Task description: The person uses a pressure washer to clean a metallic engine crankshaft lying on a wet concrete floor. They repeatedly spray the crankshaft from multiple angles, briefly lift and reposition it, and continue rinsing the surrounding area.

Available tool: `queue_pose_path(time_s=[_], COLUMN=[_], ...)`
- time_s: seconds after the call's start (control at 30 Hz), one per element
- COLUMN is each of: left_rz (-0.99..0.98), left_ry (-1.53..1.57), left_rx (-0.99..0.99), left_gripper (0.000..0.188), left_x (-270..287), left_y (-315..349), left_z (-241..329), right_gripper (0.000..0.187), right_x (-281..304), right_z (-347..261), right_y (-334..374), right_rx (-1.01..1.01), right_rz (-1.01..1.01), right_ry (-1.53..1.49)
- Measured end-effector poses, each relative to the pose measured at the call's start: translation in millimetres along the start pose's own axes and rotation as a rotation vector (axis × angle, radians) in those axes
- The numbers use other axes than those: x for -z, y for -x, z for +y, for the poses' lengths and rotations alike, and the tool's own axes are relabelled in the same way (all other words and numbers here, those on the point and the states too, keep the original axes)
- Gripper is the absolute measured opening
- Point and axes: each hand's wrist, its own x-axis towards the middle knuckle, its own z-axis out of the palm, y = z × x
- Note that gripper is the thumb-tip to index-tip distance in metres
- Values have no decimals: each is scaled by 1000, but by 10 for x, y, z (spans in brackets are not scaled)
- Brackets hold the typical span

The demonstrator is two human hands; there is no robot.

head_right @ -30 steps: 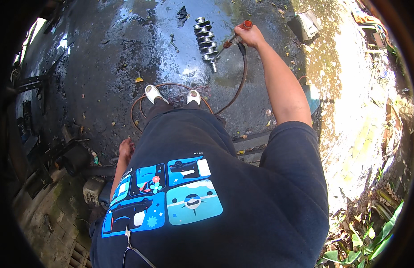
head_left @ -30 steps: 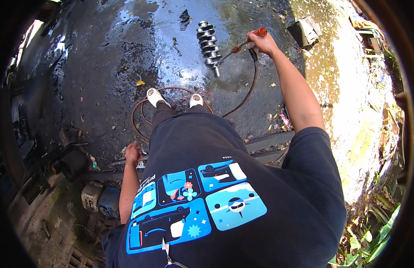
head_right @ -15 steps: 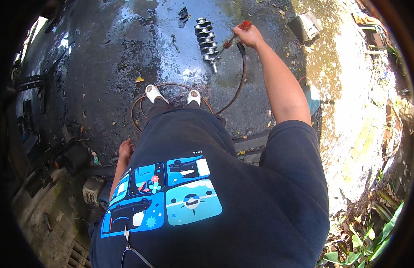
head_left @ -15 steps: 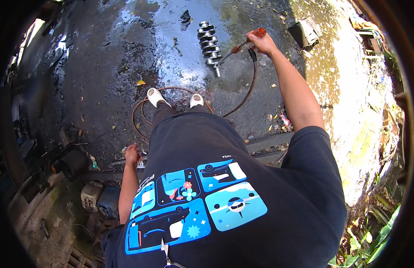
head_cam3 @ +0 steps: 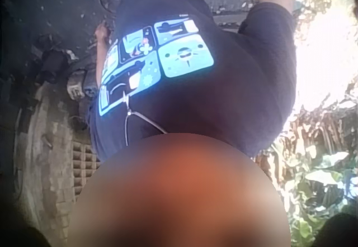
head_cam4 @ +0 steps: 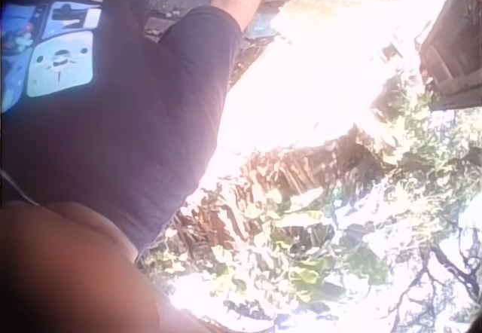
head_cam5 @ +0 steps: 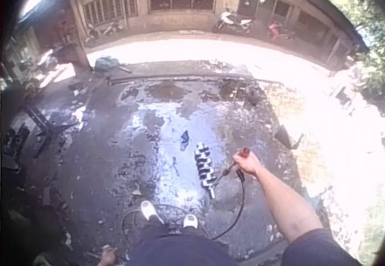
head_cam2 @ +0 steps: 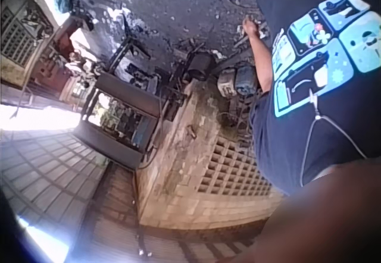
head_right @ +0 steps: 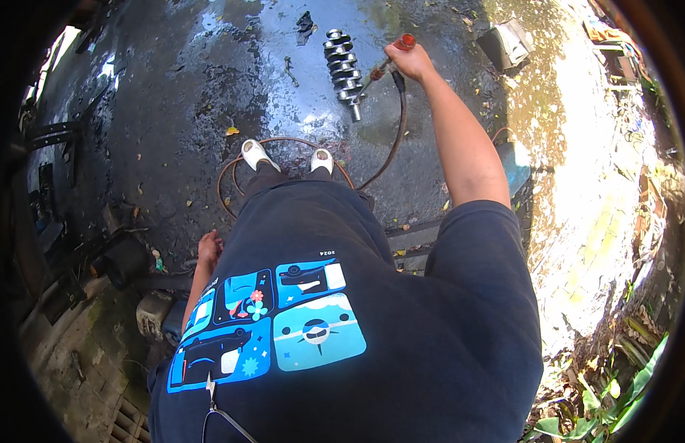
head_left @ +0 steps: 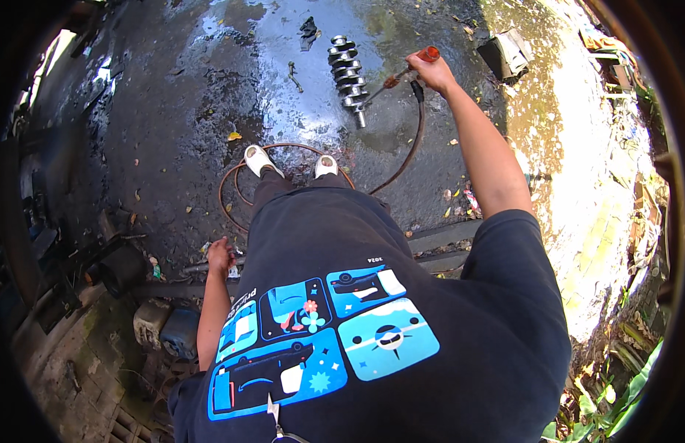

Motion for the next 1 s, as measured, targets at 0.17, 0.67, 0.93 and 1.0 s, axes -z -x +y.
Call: queue_pose_path(time_s=[0.17, 0.67, 0.93, 1.0], left_rz=[-8, -15, -35, -49], left_ry=[2, -58, -19, -11], left_rx=[8, -37, -53, -55], left_gripper=[30, 28, 29, 26], left_x=[85, -19, -83, -100], left_y=[53, -46, -44, -46], left_z=[-21, 173, 303, 296], right_gripper=[40, 25, 26, 26], right_x=[-327, -177, 55, 77], right_z=[177, 43, -360, -444], right_y=[288, 754, 889, 950], right_rx=[-236, 77, -23, -1], right_rz=[-58, 352, 311, 294], right_ry=[-221, -240, -131, -145])
